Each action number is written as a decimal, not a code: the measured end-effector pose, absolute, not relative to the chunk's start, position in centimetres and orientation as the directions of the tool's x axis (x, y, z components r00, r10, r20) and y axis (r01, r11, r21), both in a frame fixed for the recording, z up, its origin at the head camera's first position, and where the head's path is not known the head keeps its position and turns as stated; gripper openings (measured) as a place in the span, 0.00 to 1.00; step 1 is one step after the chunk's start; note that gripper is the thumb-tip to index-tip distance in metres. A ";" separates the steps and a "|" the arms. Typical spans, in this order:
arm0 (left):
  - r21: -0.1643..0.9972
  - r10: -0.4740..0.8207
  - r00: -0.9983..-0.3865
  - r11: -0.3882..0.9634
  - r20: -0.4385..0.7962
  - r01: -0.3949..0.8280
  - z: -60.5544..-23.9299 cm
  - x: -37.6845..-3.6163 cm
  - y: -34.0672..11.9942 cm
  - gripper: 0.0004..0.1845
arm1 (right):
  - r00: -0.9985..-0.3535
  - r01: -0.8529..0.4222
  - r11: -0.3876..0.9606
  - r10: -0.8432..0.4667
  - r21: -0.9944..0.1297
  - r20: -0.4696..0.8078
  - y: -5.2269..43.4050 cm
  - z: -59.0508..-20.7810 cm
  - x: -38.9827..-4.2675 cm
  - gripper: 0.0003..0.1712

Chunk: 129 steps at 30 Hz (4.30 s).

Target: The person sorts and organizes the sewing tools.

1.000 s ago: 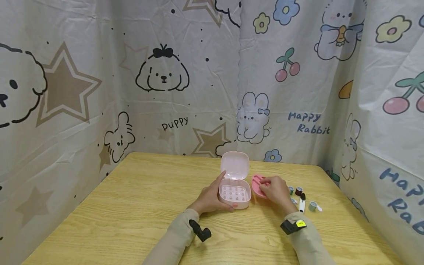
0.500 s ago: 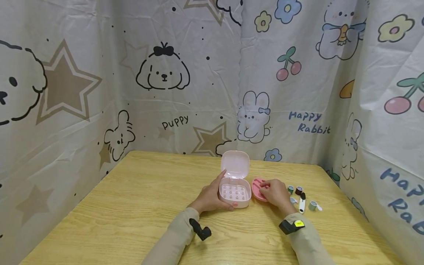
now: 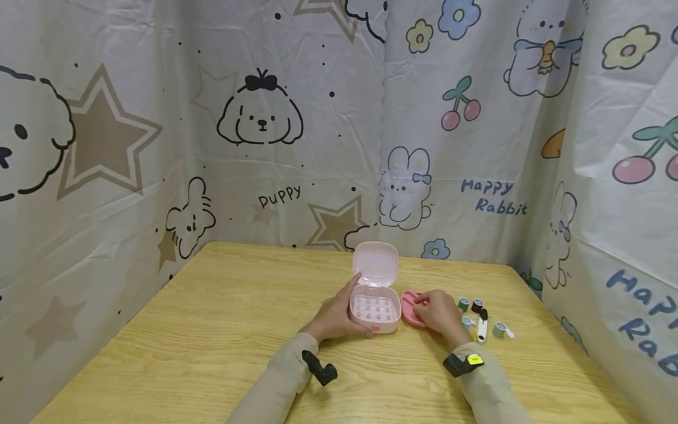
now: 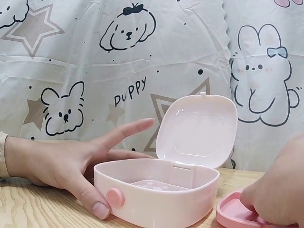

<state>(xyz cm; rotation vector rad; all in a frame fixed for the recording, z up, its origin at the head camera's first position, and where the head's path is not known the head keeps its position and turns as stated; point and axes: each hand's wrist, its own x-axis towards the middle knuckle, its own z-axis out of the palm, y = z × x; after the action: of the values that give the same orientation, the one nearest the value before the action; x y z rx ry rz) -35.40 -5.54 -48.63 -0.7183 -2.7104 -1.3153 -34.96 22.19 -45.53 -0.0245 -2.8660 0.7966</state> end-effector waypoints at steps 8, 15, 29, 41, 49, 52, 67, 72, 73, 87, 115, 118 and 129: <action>0.732 0.390 -0.891 0.533 0.234 0.425 -48.6 -35.3 -5.6 0.75 | -0.988 0.001 0.862 0.080 -0.506 0.135 22.1 -46.0 -35.1 0.16; 0.732 0.395 -0.890 0.534 0.227 0.424 -48.5 -35.2 -5.5 0.75 | -0.987 0.005 0.871 0.082 -0.492 0.135 22.0 -46.2 -35.0 0.16; 0.729 0.393 -0.889 0.534 0.234 0.428 -48.5 -35.3 -5.6 0.74 | -0.989 0.002 0.883 0.072 -0.469 0.132 21.9 -46.2 -34.9 0.16; 0.732 0.389 -0.891 0.534 0.233 0.424 -48.5 -35.4 -5.5 0.74 | -0.990 0.003 0.896 0.066 -0.444 0.127 21.7 -45.6 -34.8 0.16; 0.730 0.389 -0.891 0.535 0.233 0.425 -48.5 -35.4 -5.4 0.74 | -0.989 0.010 0.890 0.076 -0.456 0.127 21.7 -45.5 -34.7 0.17; 0.731 0.388 -0.893 0.537 0.229 0.421 -48.6 -35.4 -5.4 0.74 | -0.988 0.008 0.887 0.077 -0.462 0.131 21.8 -45.4 -34.7 0.16; 0.732 0.391 -0.891 0.534 0.230 0.423 -48.7 -35.5 -5.5 0.74 | -0.982 -0.047 0.863 0.053 -0.502 0.183 22.8 -43.1 -34.2 0.16; 0.727 0.395 -0.889 0.537 0.233 0.429 -48.6 -35.5 -5.6 0.74 | -0.986 -0.030 0.859 0.059 -0.511 0.157 23.5 -42.0 -33.6 0.17; 0.727 0.396 -0.888 0.536 0.233 0.429 -48.6 -35.5 -5.6 0.74 | -0.987 -0.024 0.859 0.061 -0.512 0.149 23.7 -41.8 -33.5 0.18; 0.725 0.395 -0.891 0.542 0.225 0.424 -48.5 -35.3 -5.6 0.74 | -0.987 -0.006 0.862 0.077 -0.508 0.142 27.4 -40.4 -32.6 0.21; 0.737 0.392 -0.894 0.535 0.217 0.413 -48.8 -35.2 -5.6 0.75 | -0.988 -0.095 0.890 -0.139 -0.445 -0.066 31.7 -40.3 -32.2 0.19; 0.734 0.394 -0.894 0.538 0.216 0.414 -48.8 -35.3 -5.6 0.75 | -0.983 -0.124 0.890 -0.170 -0.439 -0.067 31.7 -40.5 -32.1 0.19; 0.729 0.401 -0.891 0.543 0.211 0.417 -48.3 -35.1 -5.6 0.74 | -0.975 -0.140 0.874 -0.203 -0.466 -0.089 31.6 -40.9 -32.0 0.15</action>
<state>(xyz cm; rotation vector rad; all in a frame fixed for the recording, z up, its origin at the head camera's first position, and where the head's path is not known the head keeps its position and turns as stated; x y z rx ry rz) -35.12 -5.65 -48.27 -0.7275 -2.7424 -1.3034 -31.97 31.57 -40.85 0.2915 -3.1715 0.7713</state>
